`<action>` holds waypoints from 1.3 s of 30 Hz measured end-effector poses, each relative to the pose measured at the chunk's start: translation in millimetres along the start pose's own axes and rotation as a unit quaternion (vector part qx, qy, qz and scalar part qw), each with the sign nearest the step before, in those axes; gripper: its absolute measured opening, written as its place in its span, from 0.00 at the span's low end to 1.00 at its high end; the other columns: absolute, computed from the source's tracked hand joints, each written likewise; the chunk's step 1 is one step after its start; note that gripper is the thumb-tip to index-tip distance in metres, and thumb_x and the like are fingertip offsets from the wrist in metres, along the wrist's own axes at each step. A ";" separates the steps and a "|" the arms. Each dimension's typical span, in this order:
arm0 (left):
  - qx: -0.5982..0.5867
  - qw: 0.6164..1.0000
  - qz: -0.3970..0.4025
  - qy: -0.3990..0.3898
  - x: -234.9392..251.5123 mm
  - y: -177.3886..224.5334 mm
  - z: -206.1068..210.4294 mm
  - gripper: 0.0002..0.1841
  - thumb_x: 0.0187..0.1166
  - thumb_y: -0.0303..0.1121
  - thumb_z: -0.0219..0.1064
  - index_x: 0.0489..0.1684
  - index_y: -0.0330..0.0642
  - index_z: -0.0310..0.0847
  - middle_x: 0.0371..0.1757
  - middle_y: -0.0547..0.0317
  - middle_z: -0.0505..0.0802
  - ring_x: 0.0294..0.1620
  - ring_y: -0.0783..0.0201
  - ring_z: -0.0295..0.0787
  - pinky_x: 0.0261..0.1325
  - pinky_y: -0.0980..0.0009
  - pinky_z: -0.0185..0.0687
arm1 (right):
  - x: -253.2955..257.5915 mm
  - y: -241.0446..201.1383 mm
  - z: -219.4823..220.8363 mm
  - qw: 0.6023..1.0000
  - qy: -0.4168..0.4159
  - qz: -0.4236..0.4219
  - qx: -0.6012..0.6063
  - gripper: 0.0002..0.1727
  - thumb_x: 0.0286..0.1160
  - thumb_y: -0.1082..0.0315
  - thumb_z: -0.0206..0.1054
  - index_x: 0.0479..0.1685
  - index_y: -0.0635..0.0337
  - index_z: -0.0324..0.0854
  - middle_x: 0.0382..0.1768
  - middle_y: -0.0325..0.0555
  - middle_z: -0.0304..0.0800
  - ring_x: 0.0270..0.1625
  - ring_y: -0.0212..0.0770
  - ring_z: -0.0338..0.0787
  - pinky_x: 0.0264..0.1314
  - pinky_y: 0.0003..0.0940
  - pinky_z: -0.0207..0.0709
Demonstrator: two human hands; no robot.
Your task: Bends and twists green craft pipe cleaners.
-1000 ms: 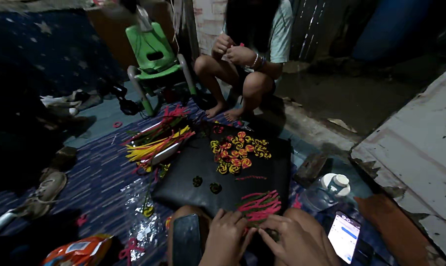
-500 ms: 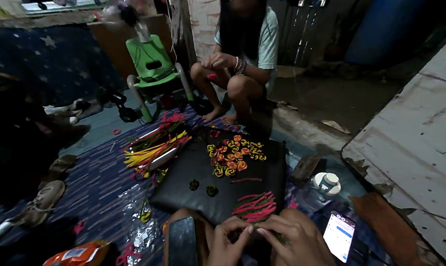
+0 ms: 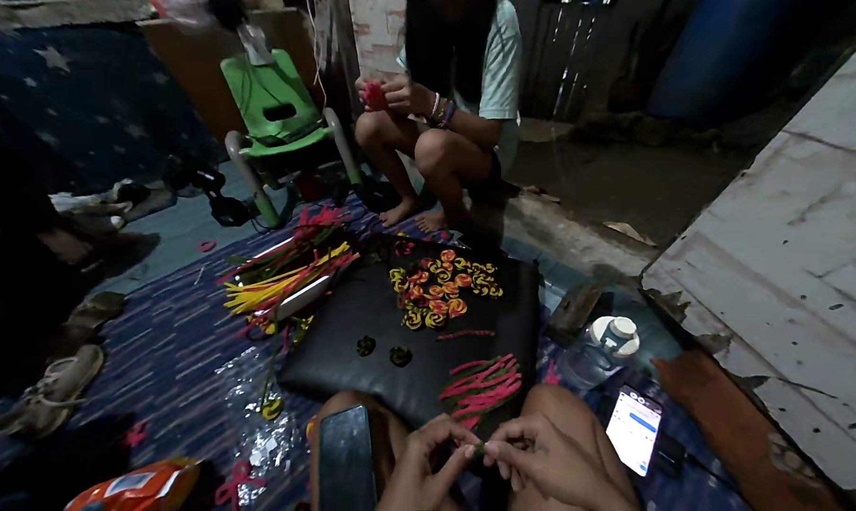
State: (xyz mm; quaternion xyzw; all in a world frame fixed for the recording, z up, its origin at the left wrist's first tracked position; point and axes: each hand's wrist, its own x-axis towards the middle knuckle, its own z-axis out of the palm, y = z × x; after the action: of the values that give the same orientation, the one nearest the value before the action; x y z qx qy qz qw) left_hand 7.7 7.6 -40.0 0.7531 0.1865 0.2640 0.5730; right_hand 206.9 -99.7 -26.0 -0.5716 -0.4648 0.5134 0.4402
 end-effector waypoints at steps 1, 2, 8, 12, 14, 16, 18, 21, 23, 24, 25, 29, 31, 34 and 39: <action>0.010 1.000 0.013 -0.008 -1.1 1.5 -1.4 0.08 0.79 0.25 0.67 0.45 0.28 0.89 0.42 0.54 0.92 0.40 0.78 0.85 0.47 0.83 0.81 | -0.2 0.9 -0.4 1.000 -0.012 0.003 0.019 0.09 0.81 0.71 0.65 0.38 0.66 0.90 0.26 0.30 0.91 0.24 0.17 0.83 0.30 0.15 0.80; 0.021 0.999 0.028 -0.019 -2.2 3.2 -3.4 0.09 0.80 0.26 0.67 0.45 0.28 0.89 0.44 0.52 0.92 0.43 0.77 0.86 0.49 0.82 0.81 | -0.3 1.7 -0.8 0.999 -0.025 0.002 0.030 0.09 0.80 0.72 0.65 0.37 0.65 0.90 0.26 0.28 0.90 0.23 0.17 0.83 0.29 0.15 0.79; 0.147 0.974 0.152 -0.084 -5.0 12.5 -16.8 0.09 0.83 0.31 0.66 0.42 0.37 0.93 0.44 0.53 0.95 0.48 0.63 0.91 0.58 0.67 0.82 | -1.9 0.1 -13.6 0.989 -0.121 -0.078 -0.039 0.08 0.75 0.71 0.72 0.39 0.70 0.91 0.32 0.41 0.91 0.31 0.22 0.86 0.36 0.18 0.81; 0.274 0.943 0.181 -0.053 0.0 12.2 -18.6 0.05 0.76 0.31 0.72 0.39 0.43 0.95 0.41 0.57 0.97 0.42 0.62 0.93 0.49 0.63 0.84 | 2.1 -12.5 -11.9 0.979 -0.113 -0.105 -0.133 0.11 0.78 0.70 0.69 0.41 0.73 0.92 0.35 0.53 0.92 0.36 0.31 0.87 0.43 0.24 0.81; 0.273 0.944 0.179 -0.052 1.4 9.0 -20.5 0.05 0.77 0.32 0.72 0.39 0.44 0.94 0.41 0.58 0.97 0.42 0.62 0.94 0.49 0.63 0.84 | 4.5 -12.1 -10.5 0.977 -0.102 -0.123 -0.138 0.11 0.78 0.71 0.69 0.41 0.73 0.92 0.36 0.53 0.93 0.37 0.31 0.88 0.45 0.23 0.82; 0.245 0.953 0.170 -0.056 0.4 7.2 -23.1 0.06 0.78 0.33 0.70 0.39 0.43 0.94 0.42 0.58 0.97 0.43 0.63 0.93 0.51 0.63 0.83 | 6.3 -7.1 -10.1 0.979 -0.091 -0.139 -0.117 0.11 0.78 0.70 0.69 0.40 0.72 0.92 0.34 0.48 0.92 0.34 0.25 0.86 0.41 0.18 0.81; 0.193 0.969 0.140 -0.068 -1.5 7.3 -25.8 0.07 0.80 0.33 0.69 0.41 0.42 0.94 0.44 0.58 0.97 0.46 0.65 0.92 0.55 0.64 0.81 | 6.6 -5.6 -9.8 0.980 -0.086 -0.149 -0.100 0.12 0.79 0.69 0.69 0.40 0.71 0.92 0.33 0.47 0.92 0.33 0.22 0.85 0.39 0.16 0.79; -0.006 0.992 0.078 -0.098 -1.3 4.1 -28.5 0.09 0.80 0.31 0.69 0.42 0.34 0.92 0.43 0.59 0.95 0.46 0.78 0.87 0.54 0.80 0.79 | 11.4 -1.0 -12.0 0.965 -0.102 -0.233 -0.062 0.11 0.79 0.70 0.70 0.40 0.71 0.92 0.36 0.47 0.93 0.40 0.23 0.88 0.48 0.15 0.81; -0.167 0.978 0.036 -0.120 -2.7 0.5 -25.9 0.07 0.79 0.30 0.71 0.43 0.34 0.91 0.42 0.65 0.94 0.42 0.83 0.86 0.48 0.85 0.82 | 14.2 -1.7 -10.7 0.947 -0.117 -0.298 -0.035 0.10 0.79 0.69 0.70 0.40 0.69 0.92 0.38 0.44 0.94 0.46 0.24 0.89 0.54 0.16 0.81; -0.220 0.967 0.016 -0.130 -4.0 -1.2 -23.6 0.07 0.79 0.30 0.71 0.43 0.37 0.92 0.41 0.68 0.95 0.40 0.84 0.87 0.46 0.84 0.84 | 15.1 -3.8 -9.9 0.939 -0.124 -0.321 -0.028 0.09 0.79 0.69 0.71 0.40 0.67 0.91 0.39 0.44 0.94 0.47 0.24 0.90 0.56 0.17 0.81; -0.254 0.957 -0.004 -0.138 -4.9 -1.6 -21.7 0.06 0.80 0.31 0.70 0.43 0.40 0.92 0.40 0.71 0.95 0.38 0.83 0.89 0.45 0.83 0.85 | 15.7 -6.1 -9.9 0.933 -0.131 -0.335 -0.028 0.09 0.79 0.68 0.71 0.40 0.66 0.91 0.39 0.44 0.94 0.47 0.25 0.90 0.56 0.17 0.82; -0.233 0.965 -0.053 -0.108 -5.6 1.3 -22.0 0.05 0.78 0.26 0.70 0.43 0.38 0.92 0.35 0.71 0.96 0.34 0.82 0.90 0.42 0.81 0.87 | 18.2 -10.9 -14.2 0.926 -0.143 -0.343 -0.071 0.10 0.80 0.67 0.70 0.40 0.67 0.92 0.38 0.45 0.94 0.46 0.27 0.90 0.55 0.18 0.82; -0.192 0.974 -0.050 -0.111 -4.8 1.4 -24.5 0.05 0.79 0.26 0.69 0.42 0.35 0.90 0.34 0.71 0.95 0.34 0.83 0.88 0.42 0.83 0.85 | 17.7 -13.7 -17.2 0.923 -0.136 -0.339 -0.118 0.11 0.81 0.66 0.70 0.40 0.66 0.92 0.35 0.46 0.93 0.43 0.28 0.89 0.52 0.17 0.81; -0.128 0.978 -0.041 -0.159 -4.2 4.9 -25.7 0.08 0.80 0.27 0.68 0.42 0.28 0.88 0.36 0.62 0.92 0.36 0.81 0.85 0.44 0.81 0.82 | 13.8 -18.3 -20.4 0.910 -0.145 -0.329 -0.205 0.13 0.82 0.63 0.69 0.38 0.63 0.94 0.33 0.48 0.92 0.39 0.33 0.89 0.47 0.23 0.82; -0.053 0.968 -0.036 -0.241 -0.1 1.4 -19.5 0.10 0.81 0.28 0.66 0.42 0.26 0.86 0.39 0.51 0.90 0.39 0.71 0.84 0.46 0.74 0.79 | 6.1 -29.2 -18.1 0.916 -0.167 -0.273 -0.244 0.11 0.78 0.65 0.71 0.38 0.64 0.95 0.34 0.53 0.92 0.36 0.43 0.91 0.43 0.37 0.85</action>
State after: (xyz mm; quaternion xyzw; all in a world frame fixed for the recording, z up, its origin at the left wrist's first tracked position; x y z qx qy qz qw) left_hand -4.3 22.0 -34.8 0.7559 0.0555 0.0630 0.6493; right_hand 222.9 -88.9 3.1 -0.4177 -0.7802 0.3325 0.3260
